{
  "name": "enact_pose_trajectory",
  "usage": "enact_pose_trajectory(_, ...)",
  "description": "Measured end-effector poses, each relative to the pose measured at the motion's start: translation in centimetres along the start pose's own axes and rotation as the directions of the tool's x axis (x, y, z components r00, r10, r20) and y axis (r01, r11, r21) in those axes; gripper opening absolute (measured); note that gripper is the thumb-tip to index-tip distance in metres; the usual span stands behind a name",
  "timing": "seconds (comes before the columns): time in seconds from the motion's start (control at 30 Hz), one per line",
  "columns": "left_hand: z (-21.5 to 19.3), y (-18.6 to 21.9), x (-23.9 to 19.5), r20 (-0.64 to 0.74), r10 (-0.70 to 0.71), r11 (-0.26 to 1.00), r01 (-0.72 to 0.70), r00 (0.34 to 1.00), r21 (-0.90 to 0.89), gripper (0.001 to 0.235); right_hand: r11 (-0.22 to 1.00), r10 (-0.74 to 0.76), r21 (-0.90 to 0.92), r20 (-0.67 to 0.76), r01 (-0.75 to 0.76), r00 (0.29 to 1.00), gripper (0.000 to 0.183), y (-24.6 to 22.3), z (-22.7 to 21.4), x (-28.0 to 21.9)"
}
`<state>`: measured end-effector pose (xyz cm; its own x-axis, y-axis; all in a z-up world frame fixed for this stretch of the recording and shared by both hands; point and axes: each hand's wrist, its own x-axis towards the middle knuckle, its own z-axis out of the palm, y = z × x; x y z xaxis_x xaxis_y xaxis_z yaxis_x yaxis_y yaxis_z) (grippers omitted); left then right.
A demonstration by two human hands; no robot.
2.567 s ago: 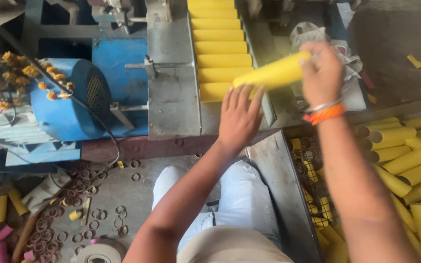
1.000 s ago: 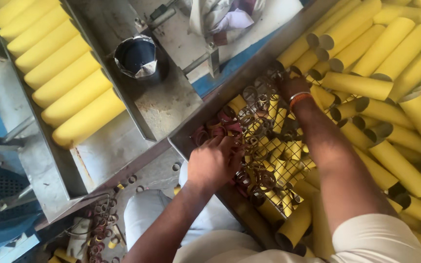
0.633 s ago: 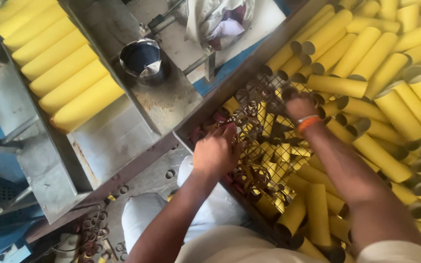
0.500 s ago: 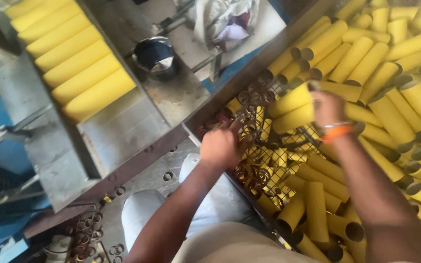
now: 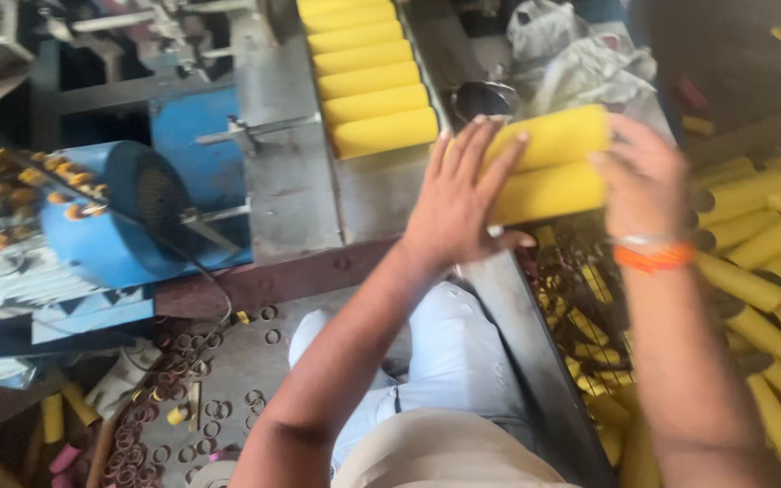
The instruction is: The person repeatedly picks yellow cylindrical objects from a wire basket and places them onto a conveyor belt. The person handles the cylinders one at a time, moving them from the basket to the belt in a continuous loop.
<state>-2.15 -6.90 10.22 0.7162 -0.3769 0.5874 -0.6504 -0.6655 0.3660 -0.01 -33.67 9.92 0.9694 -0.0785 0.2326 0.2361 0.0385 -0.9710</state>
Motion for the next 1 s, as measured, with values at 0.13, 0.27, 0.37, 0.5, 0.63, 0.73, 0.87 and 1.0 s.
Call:
enact_pose_trajectory(0.13, 0.2, -6.6, -0.5, 0.255, -0.231, 0.957, 0.171, 0.939, 0.235, 0.135, 0.956, -0.047, -0.281, 0.124, 0.081, 0.991, 0.039, 6.2, 10.7, 3.6)
enact_pose_trajectory(0.27, 1.9, -12.4, -2.7, 0.395, -0.399, 0.872, 0.21, 0.828, 0.442, 0.137, 0.414, -0.209, -0.792, 0.397, 0.449, 0.894, 0.02, 7.5, 13.7, 3.8)
enact_pose_trajectory(0.37, 3.6, -14.3, -3.9, 0.416, -0.432, 0.826, 0.167, 0.8, 0.538, 0.132, 0.614, -0.227, -0.597, 0.493, 0.516, 0.84, 0.023, 5.8, 11.0, 2.3)
enact_pose_trajectory(0.5, 3.3, -14.3, -3.3, 0.457, -0.447, 0.791, 0.101, 0.769, 0.603, 0.143, 0.692, -0.093, -0.674, 0.271, 0.258, 0.958, 0.022, 3.6, 2.6, -2.2)
enact_pose_trajectory(0.63, 2.7, -10.9, -1.6, 0.373, -0.307, 0.875, 0.105, 0.875, 0.473, 0.124, 0.778, 0.173, -0.611, -0.01, -0.143, 0.985, 0.023, 7.2, -10.4, -9.9)
enact_pose_trajectory(0.73, 4.2, -5.2, -1.5, 0.24, -0.126, 0.991, 0.112, 0.963, 0.074, 0.082, 0.568, 0.391, -0.7, -0.233, -0.433, 0.89, 0.026, 11.6, -18.4, -17.7)
enact_pose_trajectory(0.87, 7.7, 3.2, -1.2, 0.289, 0.081, 0.941, 0.023, 0.954, -0.337, 0.064, 0.278, 0.519, -0.836, -0.283, -0.472, 0.806, 0.03, 13.8, -23.1, -26.5)
enact_pose_trajectory(1.0, 11.5, 8.7, -1.3, 0.578, 0.163, 0.963, -0.002, 0.8, -0.268, 0.054, 0.053, 0.761, -0.918, -0.217, -0.392, 0.611, 0.028, 17.9, -21.9, -28.7)
